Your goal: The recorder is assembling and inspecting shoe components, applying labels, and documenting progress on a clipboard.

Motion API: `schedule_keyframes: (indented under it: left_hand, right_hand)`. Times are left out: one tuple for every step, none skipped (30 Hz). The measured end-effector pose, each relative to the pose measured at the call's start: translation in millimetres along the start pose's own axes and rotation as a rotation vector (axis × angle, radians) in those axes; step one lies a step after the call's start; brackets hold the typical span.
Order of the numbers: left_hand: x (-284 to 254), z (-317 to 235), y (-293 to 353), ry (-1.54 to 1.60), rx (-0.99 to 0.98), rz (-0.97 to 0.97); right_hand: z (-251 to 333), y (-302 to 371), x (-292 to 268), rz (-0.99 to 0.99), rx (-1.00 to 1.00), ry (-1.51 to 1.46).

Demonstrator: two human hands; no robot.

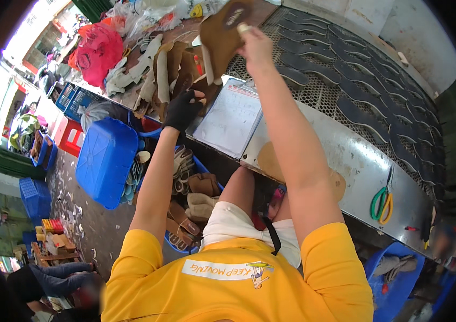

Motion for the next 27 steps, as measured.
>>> schedule_keyframes:
  left_hand:
    - [4.5,8.5,-0.1,-0.159,0.006,-0.031]
    - [8.4,16.9,-0.7,-0.156,0.006,-0.027]
    - [9.8,26.3,-2.0,-0.149,-0.079,-0.059]
    - [9.5,34.0,-4.3,-0.143,-0.159,-0.092]
    - [9.5,36.7,-7.8,-0.257,-0.096,-0.095]
    - [17.7,31.5,-11.6,-0.299,-0.200,0.157]
    - [8.8,50.2,-17.1,-0.253,-0.167,0.203]
    - [0.9,66.2,-22.0,-0.181,-0.165,0.191]
    - [-7.0,11.0,-13.6,-0.091,-0.085,0.127]
    - [-27.0,-47.3,4.4,0.084,-0.014,0.019]
    - [-35.8,-103.5,27.8,0.276,0.035,0.039]
    - [-33.8,-148.7,54.9,0.462,0.063,0.129]
    - [-21.0,-192.2,83.0,0.610,0.138,0.225]
    - [-5.2,-222.7,108.3,0.743,0.173,0.399]
    - [12.4,-240.8,119.8,0.930,0.131,0.436]
    - [38.5,-239.3,122.4,1.158,0.048,0.436]
    - [51.7,-237.5,117.1,1.019,0.113,0.274]
    - [63.0,-241.5,116.8,0.968,0.014,0.408]
    - [66.2,-233.3,115.5,1.089,-0.104,0.396]
    - [70.7,-224.5,114.8,1.207,-0.224,0.379]
    - [83.7,-212.3,113.5,1.415,-0.337,0.462]
    - [80.8,-213.7,117.9,1.410,-0.337,0.462]
    - [76.1,-218.2,128.8,1.443,-0.356,0.515]
    - [76.7,-221.5,139.5,1.478,-0.381,0.578]
    - [84.9,-214.5,147.2,1.417,-0.413,0.642]
    - [85.9,-213.7,154.2,1.412,-0.423,0.643]
    - [90.0,-216.6,162.2,1.424,-0.471,0.674]
  right_hand:
    - [16.3,-5.5,-12.2,-0.065,-0.062,-0.083]
    - [36.6,-10.4,-28.4,-0.132,-0.129,-0.165]
    - [62.6,-11.4,-47.2,-0.159,-0.204,-0.176]
    - [92.0,-8.8,-65.0,-0.183,-0.284,-0.189]
    - [122.3,-1.0,-73.3,-0.137,-0.371,0.013]
    - [155.8,12.0,-90.3,-0.109,-0.469,0.237]
    - [172.5,28.1,-86.3,-0.040,-0.500,0.366]
    - [185.0,44.6,-93.7,-0.050,-0.517,0.383]
    - [195.3,62.1,-107.2,0.008,-0.516,0.642]
    - [200.2,81.5,-109.8,0.074,-0.491,0.881]
    - [203.7,101.1,-114.5,0.038,-0.473,0.992]
    - [204.2,119.0,-111.1,0.018,-0.454,1.093]
    - [209.0,137.9,-109.1,-0.017,-0.427,1.177]
    - [208.2,153.9,-98.5,-0.027,-0.398,1.236]
    - [213.3,171.1,-86.1,-0.013,-0.592,1.259]
    - [213.1,192.3,-71.5,0.012,-0.779,1.265]
    - [210.9,211.3,-62.9,0.019,-0.770,1.264]
    - [207.7,232.1,-47.1,0.134,-0.791,1.336]
    - [202.6,247.7,-33.4,0.259,-0.810,1.395]
    - [204.3,254.5,-40.2,0.267,-0.802,1.385]
    - [205.6,255.6,-58.2,0.309,-0.691,1.211]
    - [205.1,254.1,-79.5,0.342,-0.582,1.038]
    - [210.2,249.9,-109.4,0.227,-0.502,1.013]
    - [212.3,248.3,-110.5,0.224,-0.494,1.010]
    - [208.3,240.4,-118.9,0.173,-0.336,0.760]
    - [199.3,237.4,-126.0,0.119,-0.180,0.510]
    - [186.1,239.7,-121.6,0.172,-0.041,0.374]
Point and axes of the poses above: each hand's wrist, its own y-axis away from the middle knuckle, its own x-axis out of the palm, z = x × y, the point moved 9 cm from there along -y, towards the middle knuckle, and after that the axes turned 10 degrees about -x, right-handed, at the moved point
